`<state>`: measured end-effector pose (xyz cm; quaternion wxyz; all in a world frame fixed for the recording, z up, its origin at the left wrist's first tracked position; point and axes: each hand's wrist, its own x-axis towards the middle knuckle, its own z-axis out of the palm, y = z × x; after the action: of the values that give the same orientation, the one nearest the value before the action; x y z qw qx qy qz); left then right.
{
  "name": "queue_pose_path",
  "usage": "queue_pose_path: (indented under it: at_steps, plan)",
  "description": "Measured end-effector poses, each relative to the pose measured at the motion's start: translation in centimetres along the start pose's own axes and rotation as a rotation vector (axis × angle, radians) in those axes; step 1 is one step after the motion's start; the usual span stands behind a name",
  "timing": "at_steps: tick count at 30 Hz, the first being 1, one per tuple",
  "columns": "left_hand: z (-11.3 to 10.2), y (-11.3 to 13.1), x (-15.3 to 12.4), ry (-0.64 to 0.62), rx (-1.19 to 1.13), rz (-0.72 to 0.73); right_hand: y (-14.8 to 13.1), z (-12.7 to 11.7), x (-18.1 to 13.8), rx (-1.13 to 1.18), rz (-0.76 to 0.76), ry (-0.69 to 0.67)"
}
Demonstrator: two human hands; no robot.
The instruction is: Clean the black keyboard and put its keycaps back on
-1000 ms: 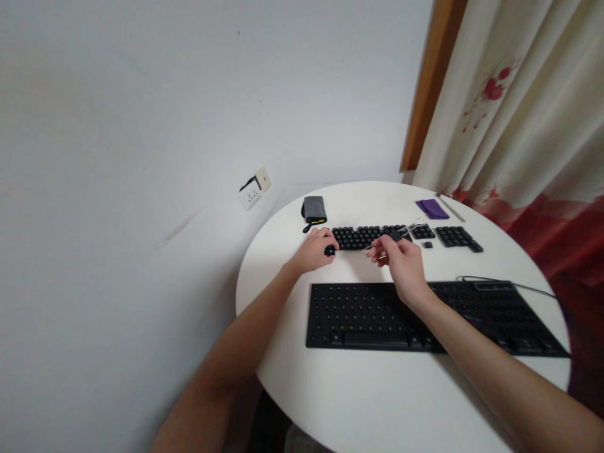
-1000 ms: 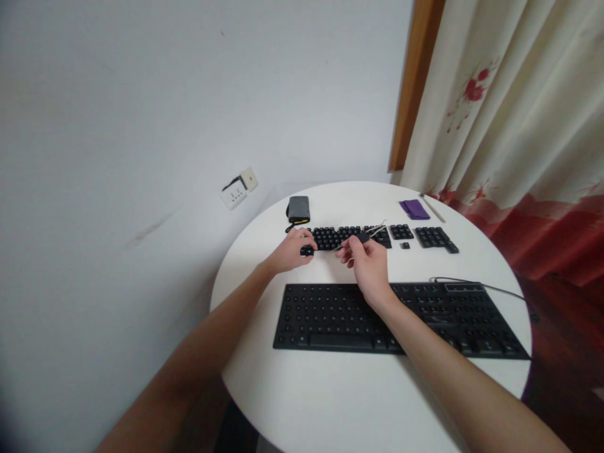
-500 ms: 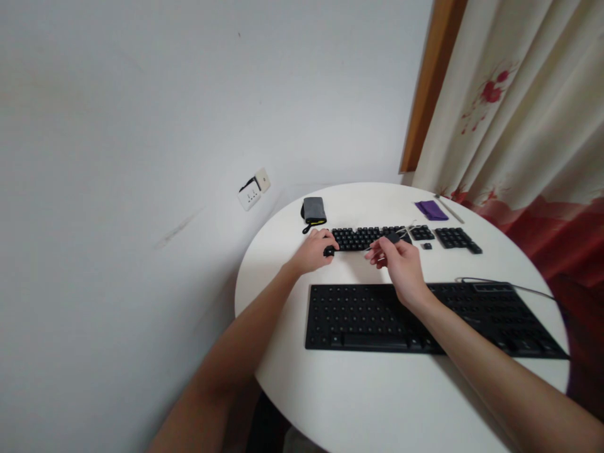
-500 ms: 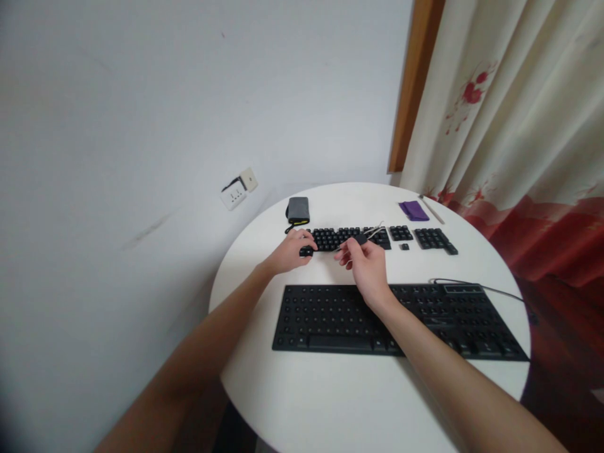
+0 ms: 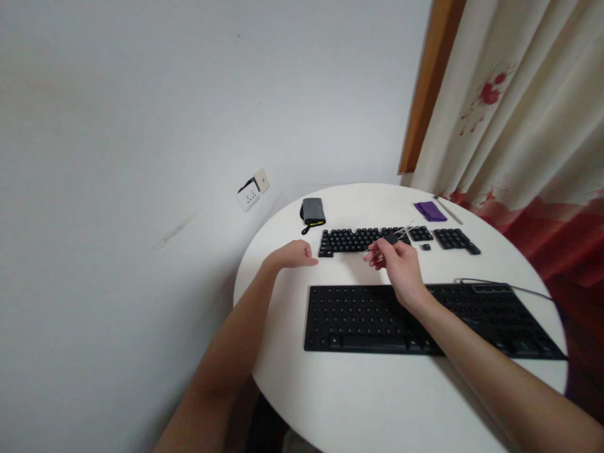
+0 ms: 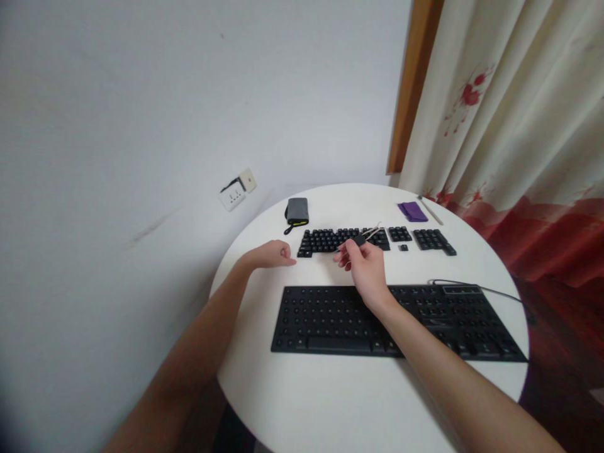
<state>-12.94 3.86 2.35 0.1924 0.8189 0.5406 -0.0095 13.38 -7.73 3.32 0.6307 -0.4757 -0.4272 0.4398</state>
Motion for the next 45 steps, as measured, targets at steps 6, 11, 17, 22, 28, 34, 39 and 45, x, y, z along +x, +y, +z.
queue_pose_path:
  at_steps: [6, 11, 17, 22, 28, 34, 39, 45]
  plan:
    - [0.9, 1.2, 0.5, 0.040, 0.008, 0.044, 0.1, 0.0, -0.1, -0.011, -0.004, -0.014]
    - [1.4, 2.2, 0.7, 0.075, 0.080, -0.007, 0.0, 0.2, -0.1, -0.023, -0.009, -0.020]
    - [1.7, 2.8, 0.6, 0.101, 0.126, -0.049, 0.2, 0.2, -0.2, -0.021, -0.005, -0.033]
    - [1.7, 3.1, 0.6, 0.102, 0.155, -0.050, 0.3, 0.2, -0.2, -0.032, 0.000, -0.041]
    - [1.5, 3.0, 0.7, 0.061, 0.160, -0.044, 0.2, 0.1, -0.2, -0.045, 0.007, -0.056]
    - [1.5, 1.2, 0.9, 0.045, 0.016, 0.022, 0.2, 0.2, -0.3, -0.110, 0.020, -0.136]
    - [1.5, 1.0, 0.9, 0.046, -0.011, 0.037, 0.9, 0.2, -0.2, -0.169, 0.000, -0.219]
    - [1.0, 1.3, 0.5, 0.018, -0.064, 0.023, 0.5, 0.0, -1.2, -0.422, -0.171, -0.494]
